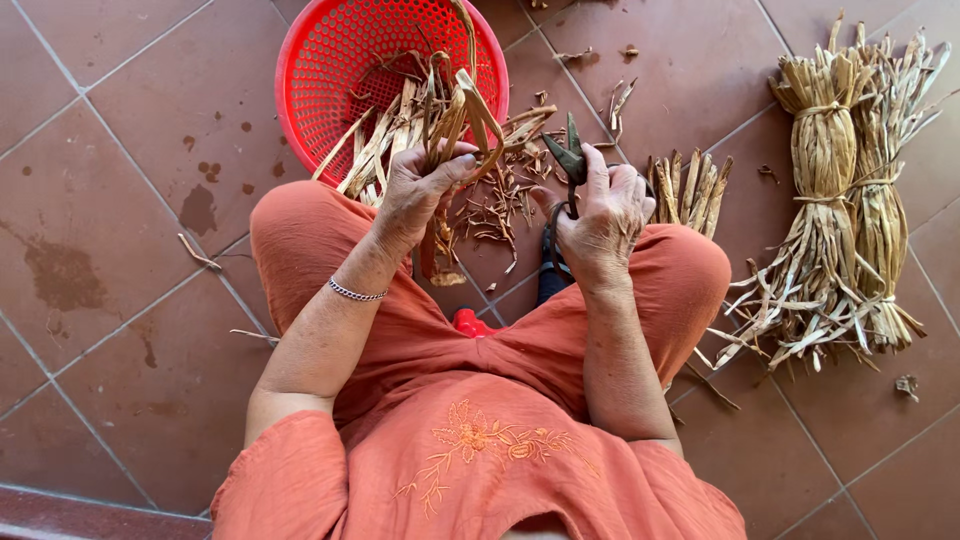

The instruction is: The person sits on a tiled floor and uses scissors to trim dried plant stems. They repeatedly pick up stems, cut them into smaller pieces, and place the trimmed pieces into a red basket while discarding the remaining parts onto the floor.

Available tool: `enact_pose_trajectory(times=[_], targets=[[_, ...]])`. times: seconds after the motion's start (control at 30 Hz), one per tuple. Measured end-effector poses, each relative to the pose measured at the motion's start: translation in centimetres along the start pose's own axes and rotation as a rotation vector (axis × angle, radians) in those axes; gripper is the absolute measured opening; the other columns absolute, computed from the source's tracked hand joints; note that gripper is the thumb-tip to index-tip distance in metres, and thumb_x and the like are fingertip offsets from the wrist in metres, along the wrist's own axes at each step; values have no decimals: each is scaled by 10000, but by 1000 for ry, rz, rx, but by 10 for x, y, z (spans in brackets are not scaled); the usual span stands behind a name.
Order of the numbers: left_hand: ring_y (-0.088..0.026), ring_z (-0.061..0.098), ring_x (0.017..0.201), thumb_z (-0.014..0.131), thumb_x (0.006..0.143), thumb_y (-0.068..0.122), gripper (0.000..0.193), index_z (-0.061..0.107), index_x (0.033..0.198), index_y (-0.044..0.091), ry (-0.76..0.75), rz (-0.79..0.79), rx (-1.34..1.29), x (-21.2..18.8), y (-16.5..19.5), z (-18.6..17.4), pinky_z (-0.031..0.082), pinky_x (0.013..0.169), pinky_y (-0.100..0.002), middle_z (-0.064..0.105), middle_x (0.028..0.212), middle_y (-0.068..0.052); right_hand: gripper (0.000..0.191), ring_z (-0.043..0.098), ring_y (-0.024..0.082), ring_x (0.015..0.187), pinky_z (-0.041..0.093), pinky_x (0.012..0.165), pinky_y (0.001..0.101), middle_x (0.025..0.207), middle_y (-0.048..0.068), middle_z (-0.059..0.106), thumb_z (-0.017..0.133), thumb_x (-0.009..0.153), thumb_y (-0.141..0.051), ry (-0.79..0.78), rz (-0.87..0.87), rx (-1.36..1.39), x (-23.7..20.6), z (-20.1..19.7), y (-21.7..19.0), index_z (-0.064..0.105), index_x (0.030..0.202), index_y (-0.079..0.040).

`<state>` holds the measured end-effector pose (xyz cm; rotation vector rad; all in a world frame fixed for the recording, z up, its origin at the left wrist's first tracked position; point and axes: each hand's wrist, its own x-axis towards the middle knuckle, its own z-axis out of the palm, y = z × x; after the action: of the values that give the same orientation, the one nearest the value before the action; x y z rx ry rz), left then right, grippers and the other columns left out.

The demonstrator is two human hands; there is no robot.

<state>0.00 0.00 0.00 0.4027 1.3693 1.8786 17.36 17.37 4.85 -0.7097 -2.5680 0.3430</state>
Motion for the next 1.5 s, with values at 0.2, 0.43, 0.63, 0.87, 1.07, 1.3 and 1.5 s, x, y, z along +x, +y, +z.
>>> enact_pose_trajectory(times=[0.2, 0.43, 0.63, 0.87, 1.07, 1.3, 1.5], targets=[[-9, 506, 603, 727, 981, 119, 190, 746, 1141, 19, -129, -13, 48, 58, -124, 53, 394, 533, -181, 650, 769, 51, 679, 582, 278, 862, 417, 771, 441, 943, 77, 598, 811, 871, -557, -70, 76, 38, -21, 58, 136, 650, 1350, -103], [3, 510, 608, 726, 974, 135, 206, 739, 1154, 34, -129, -8, 87, 80, -154, 70, 398, 534, -169, 646, 767, 69, 547, 670, 91, 677, 513, 630, 296, 723, -16, 657, 543, 1049, -605, -208, 297, 402, -34, 86, 194, 703, 1271, -132], [9, 527, 642, 746, 992, 140, 184, 753, 1134, 24, -57, -6, 111, 103, -186, 86, 411, 557, -172, 643, 788, 77, 648, 466, 47, 626, 366, 540, 218, 740, -53, 516, 543, 1063, -590, -147, 385, 1016, -32, 99, 237, 642, 1329, -7], [7, 522, 692, 722, 1017, 169, 178, 727, 1147, 48, 31, 110, 274, 114, -211, 96, 424, 592, -175, 648, 805, 81, 897, 505, 79, 662, 410, 589, 234, 838, -7, 586, 329, 997, -779, -513, 294, 1308, -38, 86, 231, 587, 1377, -8], [-21, 576, 812, 724, 1023, 145, 208, 689, 1200, 41, 110, 206, 409, 111, -230, 92, 516, 737, -206, 687, 890, 39, 1009, 514, 159, 780, 437, 701, 300, 943, 49, 582, 268, 934, -835, -784, 497, 1671, -55, 117, 209, 536, 1439, -4], [-38, 640, 938, 709, 1021, 105, 237, 683, 1248, 44, 6, 273, 362, 110, -252, 100, 557, 831, -216, 747, 1049, 14, 1001, 483, 174, 729, 407, 683, 304, 908, 70, 558, 216, 955, -832, -777, 592, 1864, -61, 135, 222, 563, 1377, 7], [-17, 591, 806, 731, 1004, 99, 236, 700, 1233, 48, 13, 201, 370, 119, -270, 106, 532, 717, -204, 702, 942, 40, 904, 341, 81, 562, 293, 516, 230, 752, -14, 443, 224, 1036, -779, -574, 651, 1811, -66, 148, 247, 582, 1256, 21]])
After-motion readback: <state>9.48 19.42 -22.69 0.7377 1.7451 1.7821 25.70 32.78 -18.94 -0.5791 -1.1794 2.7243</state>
